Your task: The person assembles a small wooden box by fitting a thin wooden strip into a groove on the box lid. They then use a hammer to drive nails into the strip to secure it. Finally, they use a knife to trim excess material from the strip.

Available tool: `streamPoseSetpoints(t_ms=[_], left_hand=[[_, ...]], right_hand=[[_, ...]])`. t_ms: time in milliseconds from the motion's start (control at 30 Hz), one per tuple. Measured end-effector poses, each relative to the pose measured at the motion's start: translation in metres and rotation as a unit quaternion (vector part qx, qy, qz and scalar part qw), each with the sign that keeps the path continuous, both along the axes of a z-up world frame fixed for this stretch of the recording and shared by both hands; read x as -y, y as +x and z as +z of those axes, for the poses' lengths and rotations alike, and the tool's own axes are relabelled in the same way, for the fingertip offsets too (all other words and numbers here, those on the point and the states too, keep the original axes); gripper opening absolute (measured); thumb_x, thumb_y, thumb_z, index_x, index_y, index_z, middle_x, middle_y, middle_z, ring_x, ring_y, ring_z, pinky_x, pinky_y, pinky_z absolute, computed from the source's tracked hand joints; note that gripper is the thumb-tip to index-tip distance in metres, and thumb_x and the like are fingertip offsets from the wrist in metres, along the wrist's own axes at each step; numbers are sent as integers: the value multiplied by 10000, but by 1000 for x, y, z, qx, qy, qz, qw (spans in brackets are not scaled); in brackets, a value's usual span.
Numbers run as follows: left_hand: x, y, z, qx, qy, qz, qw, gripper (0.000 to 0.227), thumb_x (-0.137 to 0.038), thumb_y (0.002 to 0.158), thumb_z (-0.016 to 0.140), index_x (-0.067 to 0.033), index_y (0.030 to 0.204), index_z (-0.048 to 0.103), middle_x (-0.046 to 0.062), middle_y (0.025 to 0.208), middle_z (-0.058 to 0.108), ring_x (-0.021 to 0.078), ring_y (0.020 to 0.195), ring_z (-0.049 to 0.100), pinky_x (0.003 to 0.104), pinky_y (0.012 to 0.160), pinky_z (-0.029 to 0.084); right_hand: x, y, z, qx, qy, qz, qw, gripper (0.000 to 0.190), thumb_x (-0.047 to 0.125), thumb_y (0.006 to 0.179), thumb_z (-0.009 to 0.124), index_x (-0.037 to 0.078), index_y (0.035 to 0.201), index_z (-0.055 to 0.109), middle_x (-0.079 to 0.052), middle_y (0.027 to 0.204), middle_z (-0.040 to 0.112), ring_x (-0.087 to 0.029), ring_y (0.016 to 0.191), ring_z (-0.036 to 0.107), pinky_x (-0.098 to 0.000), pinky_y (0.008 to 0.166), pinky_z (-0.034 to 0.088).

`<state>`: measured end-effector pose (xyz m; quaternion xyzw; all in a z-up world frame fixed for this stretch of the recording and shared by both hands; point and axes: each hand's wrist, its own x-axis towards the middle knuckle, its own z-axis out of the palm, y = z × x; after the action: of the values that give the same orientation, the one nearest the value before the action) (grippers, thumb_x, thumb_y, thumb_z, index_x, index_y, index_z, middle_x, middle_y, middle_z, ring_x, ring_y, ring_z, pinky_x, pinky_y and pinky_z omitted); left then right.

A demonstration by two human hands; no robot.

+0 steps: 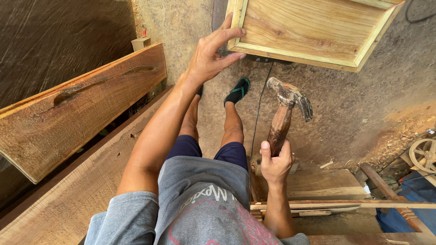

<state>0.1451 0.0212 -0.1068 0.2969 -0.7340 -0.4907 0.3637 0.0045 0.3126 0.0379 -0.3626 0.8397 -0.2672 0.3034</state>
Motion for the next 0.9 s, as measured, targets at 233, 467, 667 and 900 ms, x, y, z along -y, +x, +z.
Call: streamPoseSetpoints(t_ms=[233, 467, 667, 900], left_hand=[[2, 1, 3, 9, 23, -2, 1000, 574, -134, 869, 938, -193, 1356, 639, 247, 1492, 560, 340, 1359, 632, 413, 1064, 612], [2, 1, 9, -8, 18, -2, 1000, 554, -125, 878, 937, -154, 1347, 645, 256, 1465, 573, 365, 1396, 584, 418, 1060, 616], [4, 1, 11, 4, 51, -13, 999, 511, -114, 882, 921, -142, 1317, 653, 195, 1342, 704, 376, 1435, 516, 367, 894, 655], [2, 2, 5, 7, 17, -11, 1000, 534, -136, 883, 933, -167, 1339, 656, 138, 1328, 731, 352, 1458, 482, 426, 1073, 622]], right_hand=[[3, 2, 4, -14, -6, 2, 1000, 365, 341, 994, 703, 3, 1066, 587, -53, 703, 687, -198, 632, 699, -334, 629, 536], [17, -3, 4, -77, -43, 36, 995, 439, 341, 1005, 702, -40, 1201, 606, -137, 854, 676, -276, 727, 683, -392, 683, 540], [29, -10, 8, -80, -63, 48, 994, 430, 344, 1021, 695, -32, 1205, 598, -131, 868, 690, -279, 754, 711, -388, 696, 557], [39, -12, 7, -99, -51, 47, 993, 458, 346, 1019, 694, -49, 1230, 597, -139, 864, 693, -287, 743, 715, -391, 677, 553]])
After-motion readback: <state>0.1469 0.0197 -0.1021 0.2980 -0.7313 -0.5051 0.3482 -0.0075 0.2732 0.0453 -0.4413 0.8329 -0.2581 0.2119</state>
